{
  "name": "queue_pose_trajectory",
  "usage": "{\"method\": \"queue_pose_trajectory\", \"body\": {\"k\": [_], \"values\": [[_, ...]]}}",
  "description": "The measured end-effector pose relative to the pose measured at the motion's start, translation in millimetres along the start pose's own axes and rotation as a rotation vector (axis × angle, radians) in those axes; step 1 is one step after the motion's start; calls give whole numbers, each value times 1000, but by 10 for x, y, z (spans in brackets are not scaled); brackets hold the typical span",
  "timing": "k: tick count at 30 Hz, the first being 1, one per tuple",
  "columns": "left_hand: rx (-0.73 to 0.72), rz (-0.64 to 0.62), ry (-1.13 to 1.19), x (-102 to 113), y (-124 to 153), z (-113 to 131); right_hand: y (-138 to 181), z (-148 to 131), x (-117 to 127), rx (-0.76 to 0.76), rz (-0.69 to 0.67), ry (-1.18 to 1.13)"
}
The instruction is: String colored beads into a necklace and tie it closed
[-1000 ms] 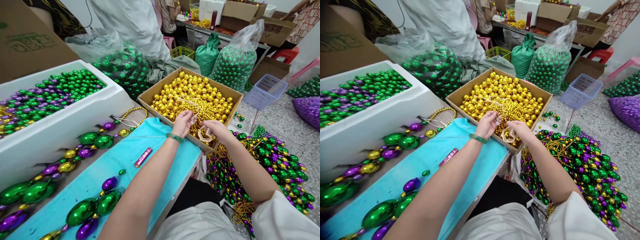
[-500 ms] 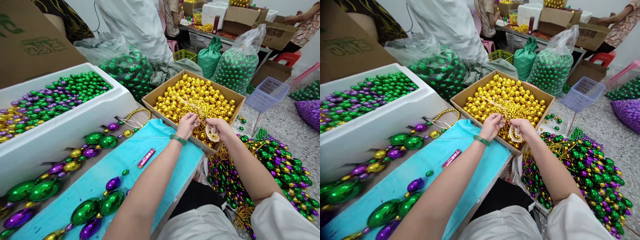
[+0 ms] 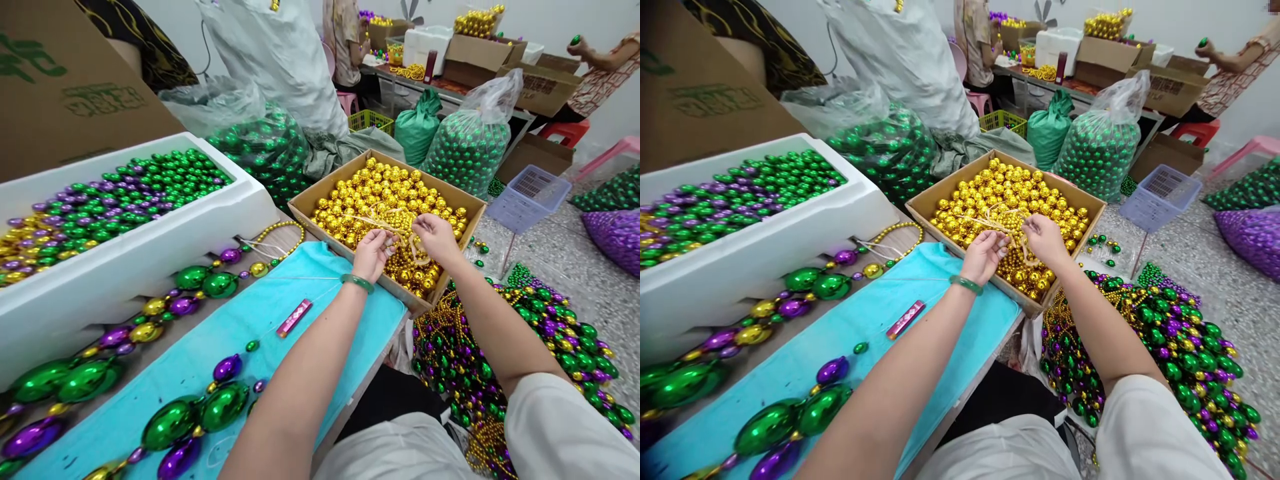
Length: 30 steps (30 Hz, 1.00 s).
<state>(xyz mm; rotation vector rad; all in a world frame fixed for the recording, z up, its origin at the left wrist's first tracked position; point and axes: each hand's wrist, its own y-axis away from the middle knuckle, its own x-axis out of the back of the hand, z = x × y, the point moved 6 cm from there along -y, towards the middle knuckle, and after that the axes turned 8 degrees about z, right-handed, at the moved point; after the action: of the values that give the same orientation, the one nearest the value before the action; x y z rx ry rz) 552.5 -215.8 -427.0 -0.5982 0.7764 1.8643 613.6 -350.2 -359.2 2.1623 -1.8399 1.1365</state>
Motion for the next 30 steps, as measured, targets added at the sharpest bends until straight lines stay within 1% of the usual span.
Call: {"method": "queue_pose_trajectory", "body": {"k": [1, 2, 5, 6, 8, 10, 12, 17, 20, 21, 23, 28, 30], "values": [[-1, -2, 1, -2, 1, 3, -34, -28, 37, 6, -14, -20], [-1, 0, 6, -2, 1, 7, -47, -49, 41, 11, -62, -24], [3, 28, 36, 13, -4, 23, 50, -33, -103, -22, -269, 37], [7, 42, 48, 22, -6, 27, 108, -12, -166, -37, -308, 59], [14, 66, 72, 37, -9, 33, 207, 18, -256, -50, -321, 78], [18, 77, 89, 43, -11, 36, 252, 17, -259, -48, -290, 64], [17, 79, 92, 45, -12, 38, 237, -1, -150, -81, -257, -5], [14, 45, 72, 34, -22, 29, 64, -72, 412, -253, -106, -463], [-2, 19, 27, 15, -37, 28, -63, -116, 600, -286, -89, -506], [-5, 15, 5, 6, -41, 26, -118, -133, 629, -285, -88, -494], [-7, 9, -44, -16, -42, 20, -248, -173, 681, -259, -46, -461], [-40, -11, -147, -84, -2, -1, -524, -329, 724, -134, 97, -473], [-49, -11, -182, -97, 6, -20, -661, -411, 807, -66, 188, -516]]}}
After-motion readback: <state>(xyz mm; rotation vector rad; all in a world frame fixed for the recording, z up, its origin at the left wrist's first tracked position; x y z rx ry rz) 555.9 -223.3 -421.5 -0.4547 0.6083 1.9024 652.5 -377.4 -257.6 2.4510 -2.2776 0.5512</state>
